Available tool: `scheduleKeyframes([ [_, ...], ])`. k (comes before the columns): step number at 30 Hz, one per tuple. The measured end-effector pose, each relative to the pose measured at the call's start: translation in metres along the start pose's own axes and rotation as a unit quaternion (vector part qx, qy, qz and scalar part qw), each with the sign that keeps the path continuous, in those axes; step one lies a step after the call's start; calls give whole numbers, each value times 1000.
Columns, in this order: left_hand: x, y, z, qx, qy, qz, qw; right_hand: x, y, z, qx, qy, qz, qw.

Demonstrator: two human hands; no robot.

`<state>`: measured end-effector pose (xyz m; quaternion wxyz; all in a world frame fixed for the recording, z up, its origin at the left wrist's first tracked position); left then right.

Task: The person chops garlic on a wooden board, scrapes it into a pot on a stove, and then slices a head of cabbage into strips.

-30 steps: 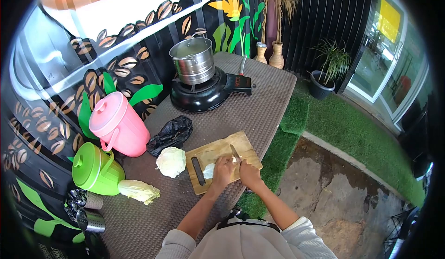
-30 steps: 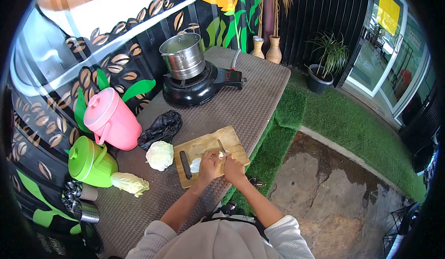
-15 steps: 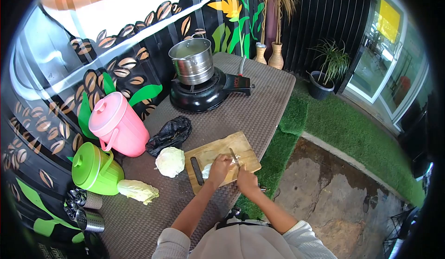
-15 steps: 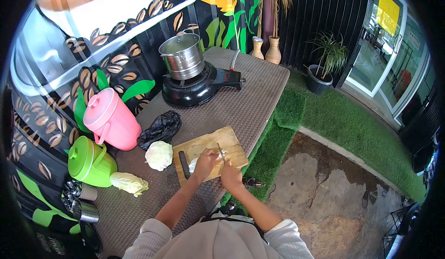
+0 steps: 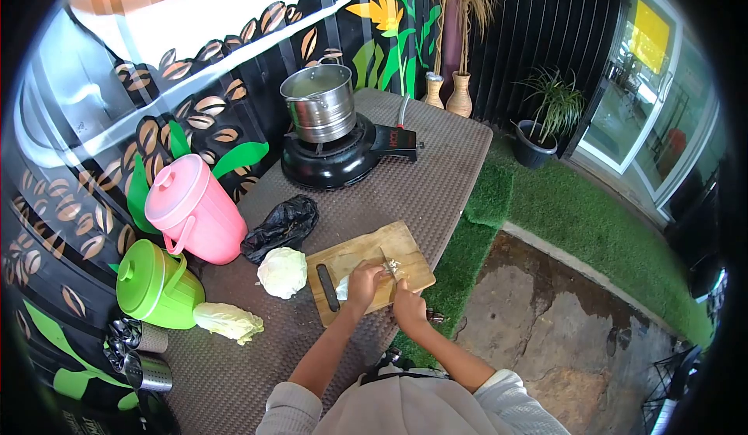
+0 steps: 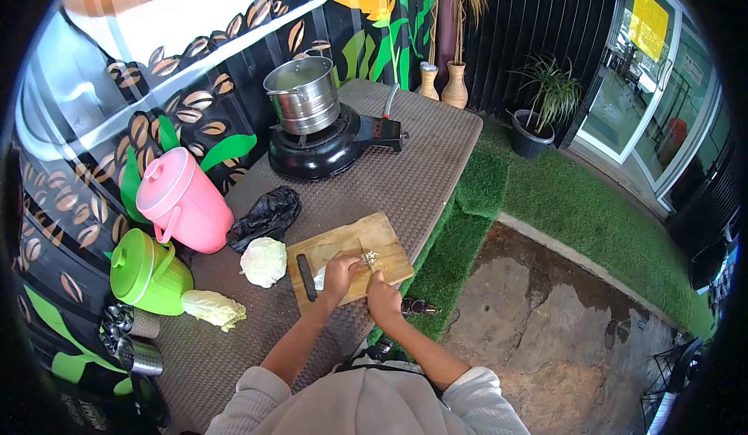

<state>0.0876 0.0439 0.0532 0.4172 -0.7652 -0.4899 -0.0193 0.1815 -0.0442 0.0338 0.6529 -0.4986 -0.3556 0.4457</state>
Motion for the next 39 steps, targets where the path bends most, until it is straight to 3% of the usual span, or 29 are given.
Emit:
scheduleKeyframes([
  [5,-3,8,6,11,10,6,1000,24,-12,-5,66,-26,54,996],
  [7,-4,7,-5,88,52,10,995,23,-23,-4,38,-64,63,995],
  [11,-2,6,-1,48,38,-13,998,4,-9,5,38,-14,52,998],
  [14,5,8,12,18,6,15,1000,6,9,1,15,25,35,999],
  [18,16,2,19,34,-34,9,999,29,-7,-3,44,-30,25,998],
  [20,17,16,46,-15,-168,72,983,27,-19,2,25,-73,51,996],
  [24,21,8,37,-3,-109,41,993,7,-7,10,-4,-32,31,999],
  [26,22,1,26,-15,-35,-5,999,4,2,9,8,19,54,998],
  [29,19,8,35,-14,-71,43,996,20,7,6,30,-10,34,999],
  [32,14,9,36,3,-96,28,995,21,-10,7,-1,-69,30,997],
  [39,12,4,24,5,-75,14,997,2,9,8,-25,-5,12,1000],
])
Point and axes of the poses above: each hand's wrist, its own x-axis towards the middle knuckle, its own y-axis out of the palm, z = x × y, the point moved 6 cm from there along x, towards the middle knuckle, and after that the axes turned 1 degree about -z, right-handed, at the moved point
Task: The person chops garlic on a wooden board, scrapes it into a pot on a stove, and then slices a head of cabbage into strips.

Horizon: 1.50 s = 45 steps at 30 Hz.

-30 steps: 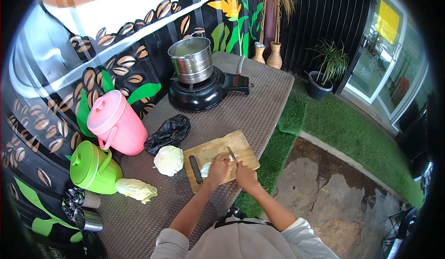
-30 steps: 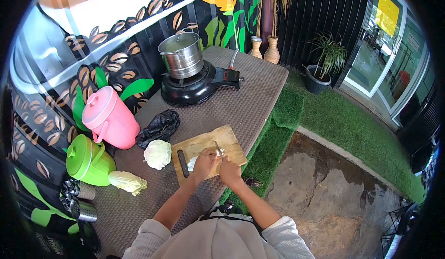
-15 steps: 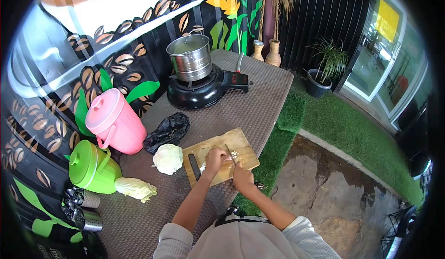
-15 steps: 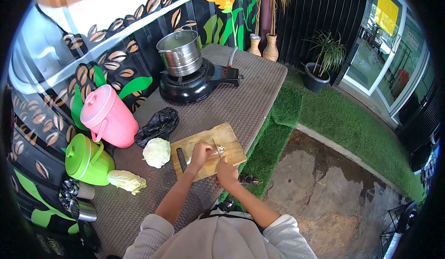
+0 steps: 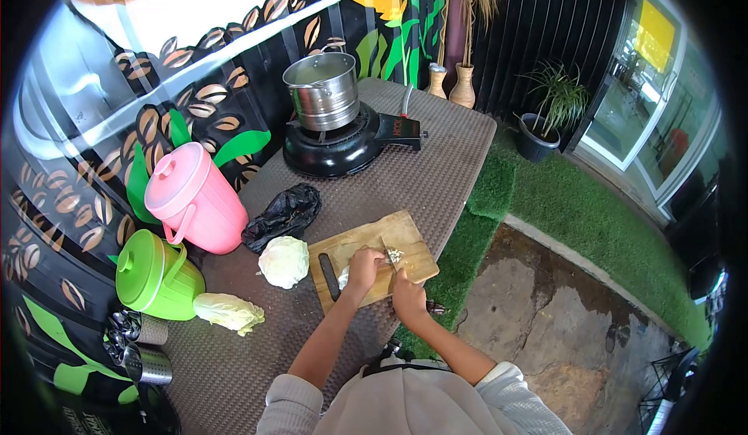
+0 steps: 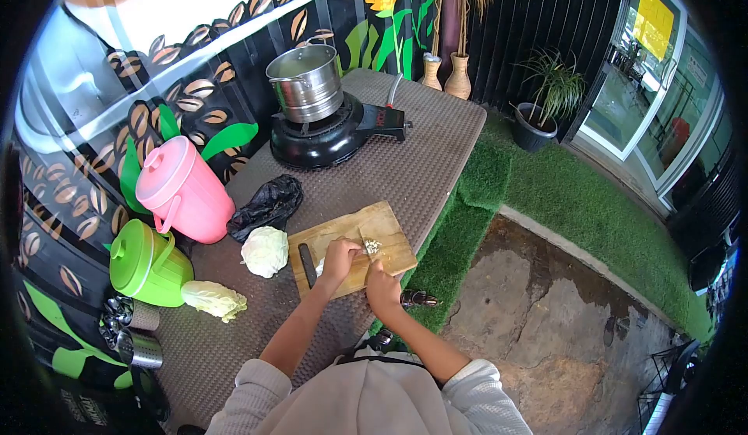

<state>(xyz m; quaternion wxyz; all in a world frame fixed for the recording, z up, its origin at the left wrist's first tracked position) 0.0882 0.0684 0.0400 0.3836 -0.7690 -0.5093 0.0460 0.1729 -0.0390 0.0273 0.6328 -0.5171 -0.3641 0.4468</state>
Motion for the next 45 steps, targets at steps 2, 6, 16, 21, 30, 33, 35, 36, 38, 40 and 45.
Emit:
scheduleKeyframes([
  [2,0,2,5,18,2,10,1000,9,-7,2,27,-21,-5,999],
  [6,4,1,4,11,-7,16,1000,14,-19,5,32,-59,-27,997],
  [16,4,1,-1,36,15,42,998,20,-1,5,39,-9,-6,999],
  [21,4,-1,-3,76,22,50,996,1,-7,11,55,4,-38,998],
  [30,9,-1,9,2,-44,39,998,14,-18,7,60,-50,-26,997],
  [33,9,-3,8,9,-34,38,999,-2,-12,17,-33,-38,-56,997],
  [35,7,-1,8,2,-28,52,998,-2,5,17,-66,-5,-48,997],
  [36,7,-2,7,2,-29,51,998,5,6,15,-65,-6,-47,997],
  [38,4,-8,-3,12,39,12,999,19,6,11,28,-4,-10,1000],
  [40,0,-5,3,9,67,-2,998,21,-5,7,42,-35,-31,998],
  [45,3,-6,6,-13,-16,32,999,2,-8,19,-6,-49,-46,998],
])
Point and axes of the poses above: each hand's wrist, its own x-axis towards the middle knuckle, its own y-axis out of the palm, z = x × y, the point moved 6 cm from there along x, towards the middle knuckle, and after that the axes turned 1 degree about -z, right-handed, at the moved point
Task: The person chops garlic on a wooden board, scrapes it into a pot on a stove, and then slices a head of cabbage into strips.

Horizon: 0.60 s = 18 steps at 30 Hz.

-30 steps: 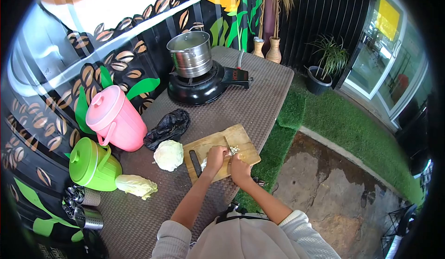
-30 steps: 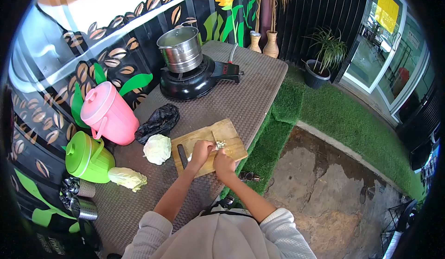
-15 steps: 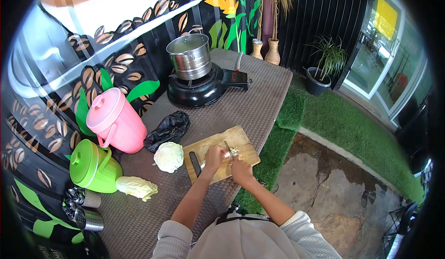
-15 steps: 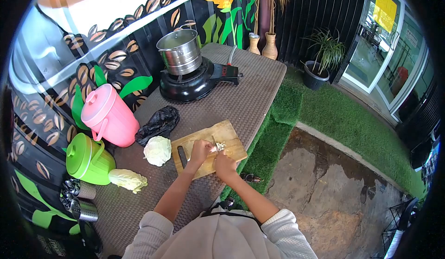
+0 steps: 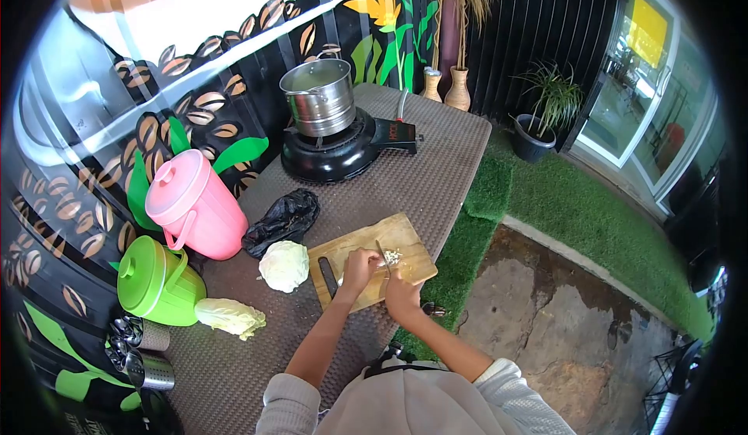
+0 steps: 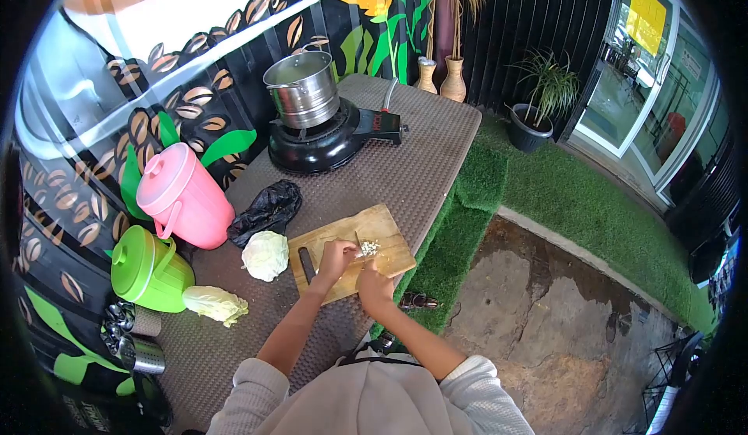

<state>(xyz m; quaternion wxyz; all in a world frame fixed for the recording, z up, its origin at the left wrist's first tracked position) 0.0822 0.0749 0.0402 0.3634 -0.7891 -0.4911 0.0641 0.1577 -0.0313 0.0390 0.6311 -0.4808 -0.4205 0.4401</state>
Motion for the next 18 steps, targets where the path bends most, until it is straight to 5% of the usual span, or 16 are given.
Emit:
scheduleKeyframes([
  [2,2,4,8,-34,-14,0,999,-4,9,-1,18,63,28,997],
  [12,0,-4,-2,-61,-19,-28,998,2,1,2,39,-6,15,999],
  [14,0,-3,-3,7,-2,-29,1000,-1,11,0,30,65,10,997],
  [18,2,-2,5,-23,-1,-22,1000,14,10,-8,58,54,49,996],
])
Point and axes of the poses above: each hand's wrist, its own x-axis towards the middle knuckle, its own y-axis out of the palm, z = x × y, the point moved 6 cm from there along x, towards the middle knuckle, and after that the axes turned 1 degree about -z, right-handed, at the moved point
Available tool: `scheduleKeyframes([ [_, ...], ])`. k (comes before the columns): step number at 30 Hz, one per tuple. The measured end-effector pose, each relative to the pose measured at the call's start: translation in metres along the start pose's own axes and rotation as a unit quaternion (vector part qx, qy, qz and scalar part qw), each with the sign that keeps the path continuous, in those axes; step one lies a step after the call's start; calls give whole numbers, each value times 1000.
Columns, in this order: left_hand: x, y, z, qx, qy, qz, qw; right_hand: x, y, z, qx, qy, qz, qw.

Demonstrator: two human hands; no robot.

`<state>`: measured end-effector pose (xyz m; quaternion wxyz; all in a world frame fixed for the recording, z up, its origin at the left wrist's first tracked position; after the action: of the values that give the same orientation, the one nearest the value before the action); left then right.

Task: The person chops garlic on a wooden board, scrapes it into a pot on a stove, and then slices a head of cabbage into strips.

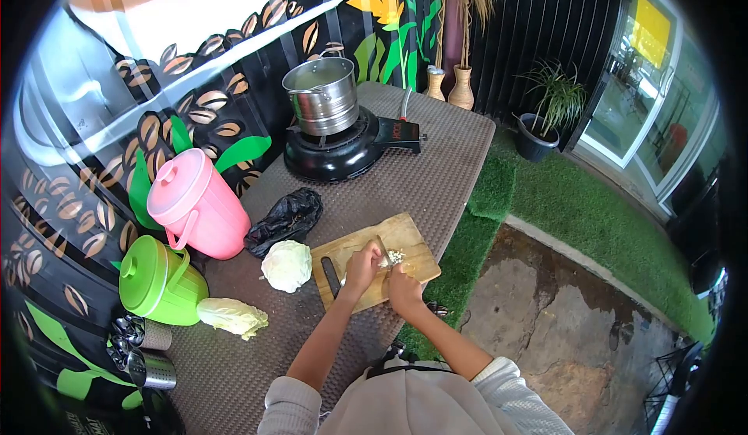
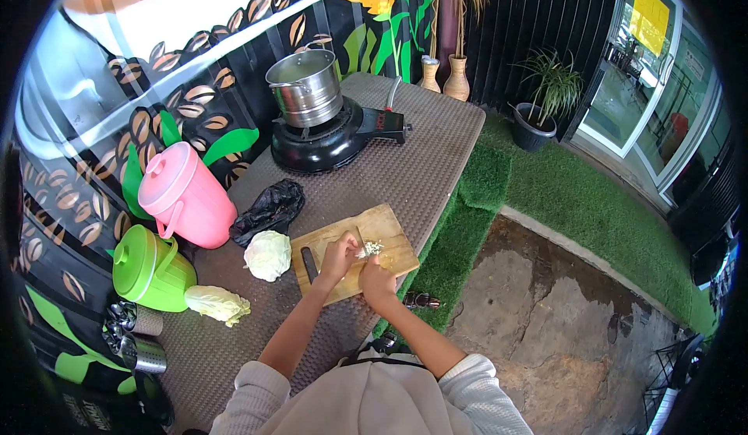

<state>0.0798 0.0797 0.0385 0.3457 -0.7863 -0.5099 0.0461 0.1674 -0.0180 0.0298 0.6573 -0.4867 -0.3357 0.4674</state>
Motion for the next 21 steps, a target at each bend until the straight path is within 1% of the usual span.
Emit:
scheduleKeyframes([
  [2,3,1,5,-94,7,30,995,0,-10,1,3,-53,-18,998],
  [3,4,-3,3,-94,6,30,995,-4,-15,3,2,-54,-18,998],
  [5,2,-5,-3,-122,0,77,990,-14,-25,9,-21,-53,-40,998],
  [6,2,-1,0,-122,0,77,989,-15,-18,11,-21,-53,-39,998],
  [8,3,7,12,-101,-35,56,993,-16,3,3,-28,17,-27,999],
  [9,4,7,11,-101,-34,57,993,-14,-1,3,-29,18,-28,999],
  [11,4,7,10,-100,-40,64,992,-8,-7,6,-17,-17,-19,1000],
  [12,2,7,10,-101,-42,66,992,-6,-9,2,-16,-16,-17,1000],
  [14,3,4,3,-79,-2,42,996,-1,-16,1,6,-75,-27,997],
  [15,3,2,2,-79,-2,41,996,-2,-18,3,6,-76,-27,997],
  [18,1,0,-4,-73,7,32,997,-16,-14,6,-32,-54,-25,998],
  [20,1,-1,-2,-53,-2,19,998,-24,2,2,-14,9,-12,1000],
  [21,2,0,0,-53,-1,18,998,-23,3,1,0,19,9,1000],
])
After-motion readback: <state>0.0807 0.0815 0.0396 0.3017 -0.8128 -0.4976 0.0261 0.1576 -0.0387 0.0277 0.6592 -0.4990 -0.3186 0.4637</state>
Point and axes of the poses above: each hand's wrist, its own x-axis towards the middle knuckle, its own y-axis out of the palm, z = x × y, the point moved 6 cm from there along x, towards the middle knuckle, and after that the axes turned 1 degree about -z, right-handed, at the moved point
